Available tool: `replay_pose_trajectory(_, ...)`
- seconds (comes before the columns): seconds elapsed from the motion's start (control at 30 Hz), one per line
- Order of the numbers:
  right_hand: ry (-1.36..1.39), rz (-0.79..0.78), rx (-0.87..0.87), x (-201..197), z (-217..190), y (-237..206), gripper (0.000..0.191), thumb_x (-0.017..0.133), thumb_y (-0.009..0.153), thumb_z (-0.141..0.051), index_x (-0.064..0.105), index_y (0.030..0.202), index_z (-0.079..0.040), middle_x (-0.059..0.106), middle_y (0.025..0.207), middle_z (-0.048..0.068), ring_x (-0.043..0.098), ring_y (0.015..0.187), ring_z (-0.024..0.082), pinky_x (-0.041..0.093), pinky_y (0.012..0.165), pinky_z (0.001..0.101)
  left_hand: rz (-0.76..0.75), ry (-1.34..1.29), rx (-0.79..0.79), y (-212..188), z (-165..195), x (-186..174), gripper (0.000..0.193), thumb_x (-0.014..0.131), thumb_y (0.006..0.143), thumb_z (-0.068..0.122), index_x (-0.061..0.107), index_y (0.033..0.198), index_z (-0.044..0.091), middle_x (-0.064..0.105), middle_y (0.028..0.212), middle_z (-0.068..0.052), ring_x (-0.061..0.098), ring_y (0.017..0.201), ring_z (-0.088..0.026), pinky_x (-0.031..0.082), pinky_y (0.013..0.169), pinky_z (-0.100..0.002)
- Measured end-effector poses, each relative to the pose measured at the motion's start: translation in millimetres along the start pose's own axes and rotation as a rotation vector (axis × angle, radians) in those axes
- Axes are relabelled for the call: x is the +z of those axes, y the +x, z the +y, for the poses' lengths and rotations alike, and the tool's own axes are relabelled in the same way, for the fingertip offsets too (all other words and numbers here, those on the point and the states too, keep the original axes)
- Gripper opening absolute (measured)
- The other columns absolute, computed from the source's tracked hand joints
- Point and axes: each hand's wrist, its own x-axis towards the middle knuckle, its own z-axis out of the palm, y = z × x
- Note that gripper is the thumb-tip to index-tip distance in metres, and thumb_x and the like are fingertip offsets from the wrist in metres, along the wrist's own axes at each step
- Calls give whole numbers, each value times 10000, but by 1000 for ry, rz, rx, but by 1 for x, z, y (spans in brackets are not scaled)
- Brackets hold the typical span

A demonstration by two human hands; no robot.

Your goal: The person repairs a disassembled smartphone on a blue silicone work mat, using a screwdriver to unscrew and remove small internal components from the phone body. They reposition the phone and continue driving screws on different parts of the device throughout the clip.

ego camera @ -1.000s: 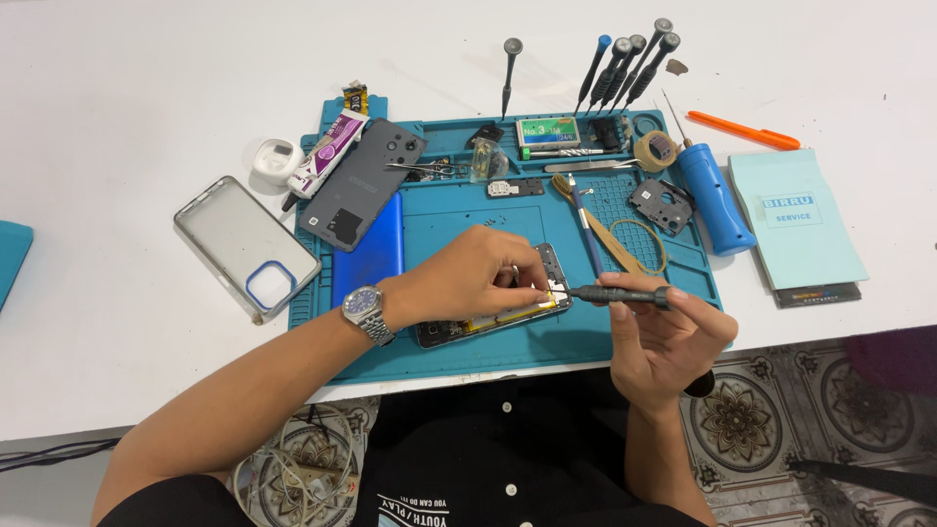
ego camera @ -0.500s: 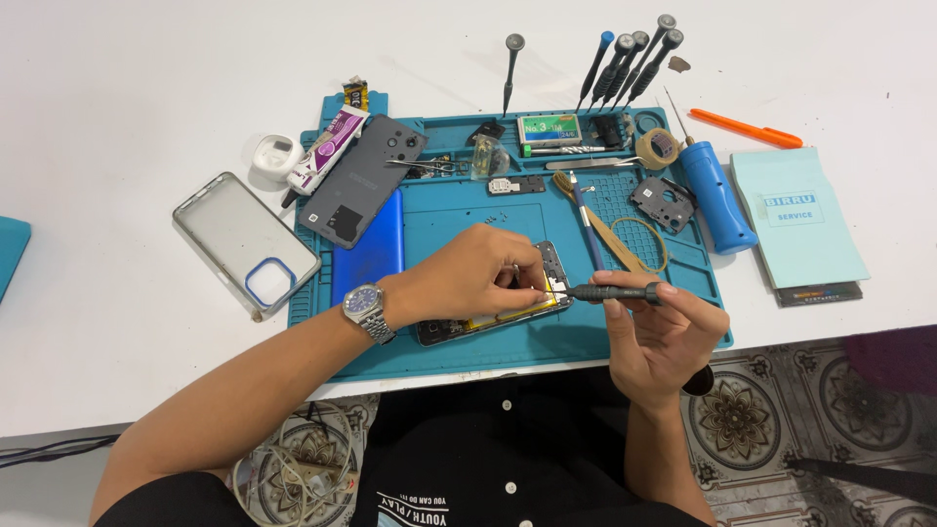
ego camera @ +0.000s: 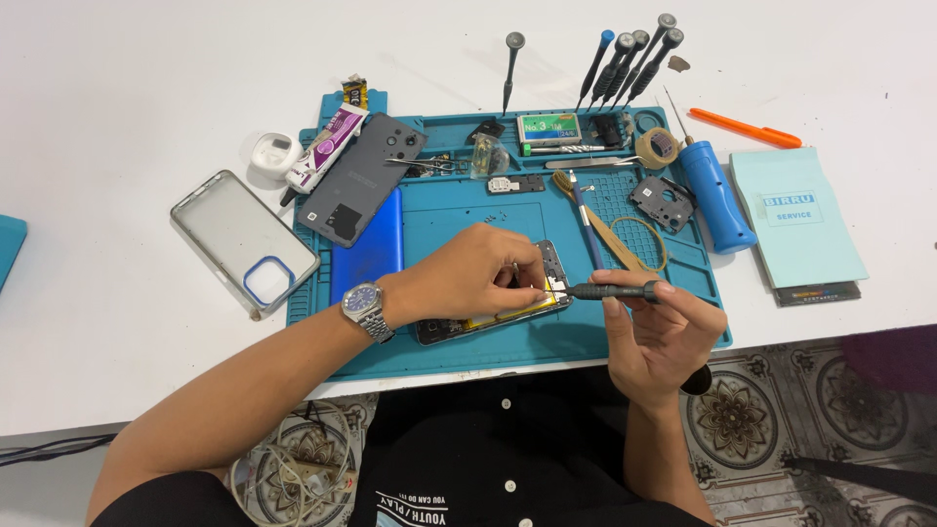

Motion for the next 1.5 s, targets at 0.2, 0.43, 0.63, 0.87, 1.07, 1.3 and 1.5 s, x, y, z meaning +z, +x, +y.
replay_pose_trajectory(0.2, -12, -19, -15, -2, 4, -3, 490, 603, 988, 119, 326, 1329, -99, 645, 1145, 271, 726, 1100, 343, 661, 893, 381, 8, 13, 26, -3, 2, 1, 155, 759, 876, 213, 726, 843, 65, 704, 754, -22, 633, 592, -109, 495, 542, -261)
replay_pose_trajectory(0.43, 10, -54, 2, -2, 5, -6, 500, 613, 983, 120, 333, 1339, -93, 649, 1125, 262, 729, 1090, 345, 665, 879, 382, 7, 10, 46, -2, 4, 0, 137, 750, 878, 210, 734, 879, 74, 688, 741, -16, 623, 589, -108, 492, 537, -261)
replay_pose_trajectory(0.63, 0, -3, -17, -2, 6, -5, 488, 617, 990, 94, 336, 1338, -100, 638, 1144, 251, 731, 1099, 338, 674, 890, 386, -3, 27, 33, -1, 4, 0, 146, 749, 891, 236, 742, 891, 90, 678, 727, -2, 606, 571, -97, 476, 521, -257)
replay_pose_trajectory(0.87, -18, -7, -21, -3, 6, -5, 487, 618, 995, 86, 332, 1339, -107, 641, 1147, 246, 734, 1092, 335, 678, 883, 382, -23, -23, -21, -1, 6, -1, 178, 758, 879, 259, 739, 959, 102, 683, 712, -2, 621, 557, -102, 487, 521, -261)
replay_pose_trajectory(1.07, -9, 3, -20, -2, 5, -4, 489, 607, 1002, 99, 326, 1343, -111, 638, 1158, 258, 732, 1096, 334, 671, 898, 385, -5, 17, 26, 0, 4, -1, 145, 765, 879, 234, 747, 920, 96, 714, 782, -11, 646, 624, -119, 502, 566, -283)
replay_pose_trajectory(1.3, 12, 14, -16, -3, 4, -5, 499, 587, 1003, 117, 319, 1354, -116, 644, 1157, 273, 728, 1098, 331, 662, 911, 386, -15, 19, 9, 0, 4, 1, 142, 794, 858, 225, 738, 859, 94, 720, 782, -12, 639, 622, -128, 490, 558, -296)
replay_pose_trajectory(1.5, 32, 7, -19, -3, 4, -5, 508, 590, 1002, 124, 318, 1354, -121, 646, 1158, 277, 729, 1106, 329, 661, 910, 376, -22, 27, -18, 1, 4, 1, 147, 787, 857, 216, 722, 841, 86, 719, 789, -4, 618, 588, -113, 478, 536, -279)
